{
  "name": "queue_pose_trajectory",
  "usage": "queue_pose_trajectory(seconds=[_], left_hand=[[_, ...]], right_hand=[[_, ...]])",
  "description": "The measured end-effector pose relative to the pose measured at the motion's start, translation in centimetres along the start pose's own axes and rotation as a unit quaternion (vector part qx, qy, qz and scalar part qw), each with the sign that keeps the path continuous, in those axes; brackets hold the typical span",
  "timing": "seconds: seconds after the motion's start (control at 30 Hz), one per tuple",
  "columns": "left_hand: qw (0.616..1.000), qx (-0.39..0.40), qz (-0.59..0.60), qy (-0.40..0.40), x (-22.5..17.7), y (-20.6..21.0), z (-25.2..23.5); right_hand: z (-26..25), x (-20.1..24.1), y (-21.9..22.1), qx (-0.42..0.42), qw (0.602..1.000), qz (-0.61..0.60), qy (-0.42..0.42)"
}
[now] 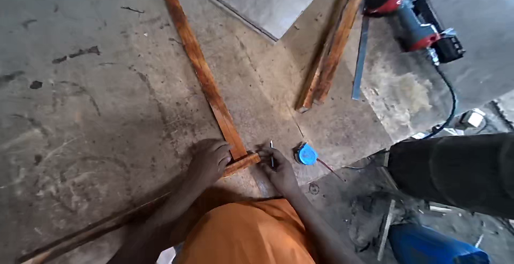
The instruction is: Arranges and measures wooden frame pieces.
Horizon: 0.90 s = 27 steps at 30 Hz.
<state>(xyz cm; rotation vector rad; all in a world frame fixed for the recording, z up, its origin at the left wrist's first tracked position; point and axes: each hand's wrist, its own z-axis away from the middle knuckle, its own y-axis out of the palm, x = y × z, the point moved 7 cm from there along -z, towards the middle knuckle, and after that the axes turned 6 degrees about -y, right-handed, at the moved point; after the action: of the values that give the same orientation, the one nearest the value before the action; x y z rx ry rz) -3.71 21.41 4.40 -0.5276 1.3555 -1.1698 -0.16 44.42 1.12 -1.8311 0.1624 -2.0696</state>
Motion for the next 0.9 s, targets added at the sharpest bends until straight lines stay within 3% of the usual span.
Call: queue_pose_trajectory(seconds=[0.1,0.2,0.33,0.43,0.53,0.9], left_hand=[[0.992,0.027,0.036,-0.121,2.8,1.6,4.6],[0.986,0.055,-0.002,-0.158,6.0,3.4,7.8],[0.993,0.011,-0.069,-0.099,7.9,4.0,9.1],[0.989,-0.008,-0.134,-0.068,7.1,5.4,10.5],[0.982,-0.075,-0.163,-0.055,6.3,7.1,12.6],[0.991,-0.116,-0.048,-0.053,6.5,9.6,14.9]], right_hand=[[-0.8,-0.5,0.7,-0.013,0.999,-0.034,0.038],[-0.6,-1.0,1.0,-0.027,0.995,-0.082,0.049],[-0.1,-0.9,1.1,-0.036,0.992,-0.085,0.086],[0.1,-0.6,1.3,-0.053,0.993,-0.07,0.085],[1.3,-0.5,0.9,-0.016,0.996,-0.054,0.065],[2.6,-2.1,0.7,0.017,0.996,-0.064,0.059]])
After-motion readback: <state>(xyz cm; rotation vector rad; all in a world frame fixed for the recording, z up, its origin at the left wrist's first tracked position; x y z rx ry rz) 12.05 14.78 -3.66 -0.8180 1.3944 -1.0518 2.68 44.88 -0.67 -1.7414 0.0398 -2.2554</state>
